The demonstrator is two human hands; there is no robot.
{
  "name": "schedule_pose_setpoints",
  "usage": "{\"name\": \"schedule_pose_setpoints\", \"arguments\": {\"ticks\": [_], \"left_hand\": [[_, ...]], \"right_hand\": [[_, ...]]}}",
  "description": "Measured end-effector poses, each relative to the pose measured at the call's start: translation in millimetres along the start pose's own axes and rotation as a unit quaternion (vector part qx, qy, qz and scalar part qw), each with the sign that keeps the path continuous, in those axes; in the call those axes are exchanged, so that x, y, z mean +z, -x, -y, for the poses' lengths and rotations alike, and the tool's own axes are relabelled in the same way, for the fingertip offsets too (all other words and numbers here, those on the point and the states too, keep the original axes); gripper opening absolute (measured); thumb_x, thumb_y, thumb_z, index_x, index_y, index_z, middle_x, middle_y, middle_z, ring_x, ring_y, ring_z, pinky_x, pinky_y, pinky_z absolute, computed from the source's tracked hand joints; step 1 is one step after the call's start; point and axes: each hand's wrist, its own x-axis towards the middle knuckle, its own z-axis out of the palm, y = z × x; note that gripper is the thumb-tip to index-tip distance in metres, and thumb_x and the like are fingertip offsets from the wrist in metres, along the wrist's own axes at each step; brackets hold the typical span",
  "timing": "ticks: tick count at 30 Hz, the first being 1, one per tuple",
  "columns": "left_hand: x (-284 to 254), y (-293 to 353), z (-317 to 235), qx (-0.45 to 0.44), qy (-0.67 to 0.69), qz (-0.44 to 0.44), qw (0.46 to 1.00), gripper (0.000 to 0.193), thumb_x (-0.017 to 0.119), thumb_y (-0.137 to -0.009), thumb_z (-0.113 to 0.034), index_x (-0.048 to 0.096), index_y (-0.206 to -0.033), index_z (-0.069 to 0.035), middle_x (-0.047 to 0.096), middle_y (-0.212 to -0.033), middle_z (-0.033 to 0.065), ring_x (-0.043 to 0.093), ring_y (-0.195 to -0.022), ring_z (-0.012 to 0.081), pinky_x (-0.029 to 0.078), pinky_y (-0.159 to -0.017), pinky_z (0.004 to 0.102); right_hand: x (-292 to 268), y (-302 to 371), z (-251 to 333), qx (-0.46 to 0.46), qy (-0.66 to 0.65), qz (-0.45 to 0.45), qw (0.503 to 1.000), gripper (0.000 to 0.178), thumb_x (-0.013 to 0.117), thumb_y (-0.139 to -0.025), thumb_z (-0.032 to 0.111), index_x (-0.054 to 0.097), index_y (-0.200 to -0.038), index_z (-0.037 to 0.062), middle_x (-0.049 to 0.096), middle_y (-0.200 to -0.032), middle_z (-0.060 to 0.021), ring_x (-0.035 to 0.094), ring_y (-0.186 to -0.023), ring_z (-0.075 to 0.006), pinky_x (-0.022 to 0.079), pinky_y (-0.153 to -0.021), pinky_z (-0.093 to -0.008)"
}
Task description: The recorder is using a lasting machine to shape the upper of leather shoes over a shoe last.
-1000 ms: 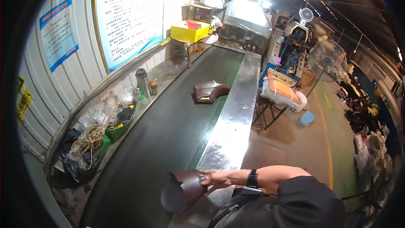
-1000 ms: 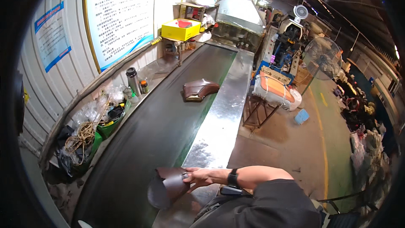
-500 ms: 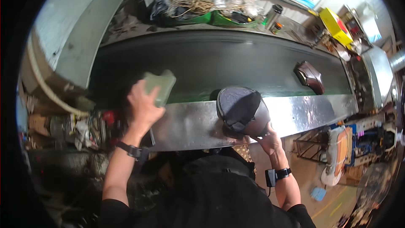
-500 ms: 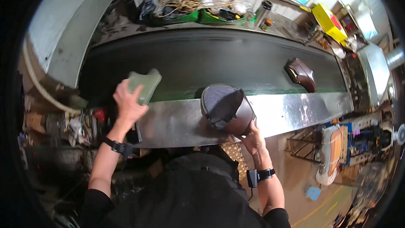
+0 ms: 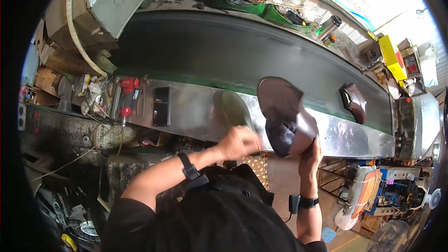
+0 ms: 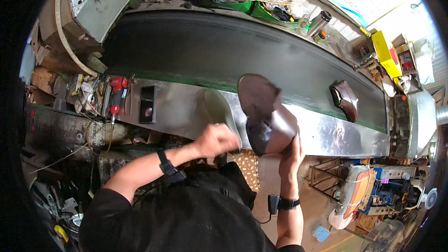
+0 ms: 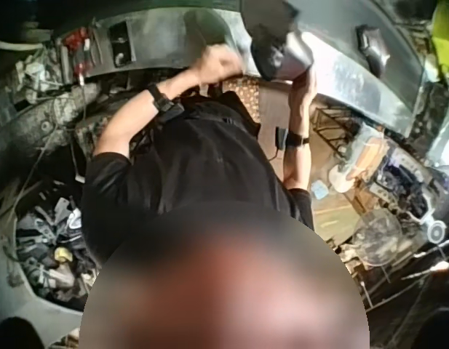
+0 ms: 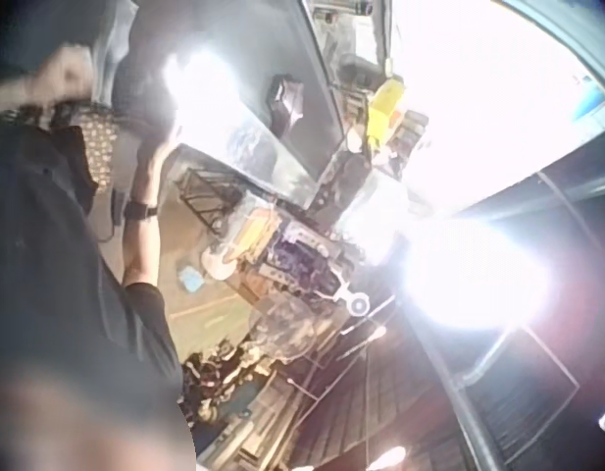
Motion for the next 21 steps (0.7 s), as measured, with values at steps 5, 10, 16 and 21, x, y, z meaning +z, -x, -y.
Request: {"name": "schedule_pose_setpoints", "arguments": {"ticks": [5,10,16,21], "left_hand": [[-93.6,-43.1,24.0,-0.404,0.387,-0.179,0.81,0.039,0.071,-0.094,-0.039,0.069,-0.111,-0.004,0.068,-0.103,0.0065,0.064,-0.099,0.0201,0.05,-0.089,0.0327],[-98.0,-71.3,81.2,-0.321,-0.011,-0.296,0.899,0.032,0.07,-0.094,-0.03,0.072,-0.093,0.002,0.071,-0.084,0.009,0.064,-0.084,0.0184,0.05,-0.076,0.039],[-70.7,-90.0,103.5,-0.288,-0.203,-0.411,0.841,0.034,0.065,-0.096,-0.029,0.07,-0.084,0.002,0.07,-0.082,0.0183,0.068,-0.08,0.0292,0.05,-0.073,0.0453],[-60.8,-41.6,114.3,-0.426,-0.053,-0.262,0.864,0.047,0.072,-0.088,-0.042,0.069,-0.11,0.0,0.073,-0.099,0.0188,0.069,-0.099,0.0325,0.051,-0.085,0.0455]], "right_hand": [[18.8,52.3,-0.5,-0.326,0.453,0.268,0.786,0.071,0.091,-0.068,0.016,0.062,-0.131,-0.0002,0.066,-0.086,-0.0096,0.064,-0.077,-0.0264,0.053,-0.097,-0.0462],[14.7,61.4,-99.2,-0.448,0.503,0.266,0.69,0.082,0.092,-0.062,0.012,0.057,-0.136,0.0067,0.059,-0.119,-0.0137,0.06,-0.106,-0.0354,0.046,-0.109,-0.0567],[39.8,47.1,-112.8,-0.302,0.338,0.189,0.871,0.138,0.099,-0.06,0.021,0.008,-0.161,0.0013,0.032,-0.156,-0.0314,0.045,-0.136,-0.0481,0.045,-0.108,-0.0529],[-12.6,64.7,-95.2,-0.188,0.427,0.295,0.834,0.119,0.087,-0.072,0.008,0.009,-0.161,-0.0023,0.043,-0.155,-0.0234,0.05,-0.138,-0.039,0.043,-0.113,-0.0419]]}}
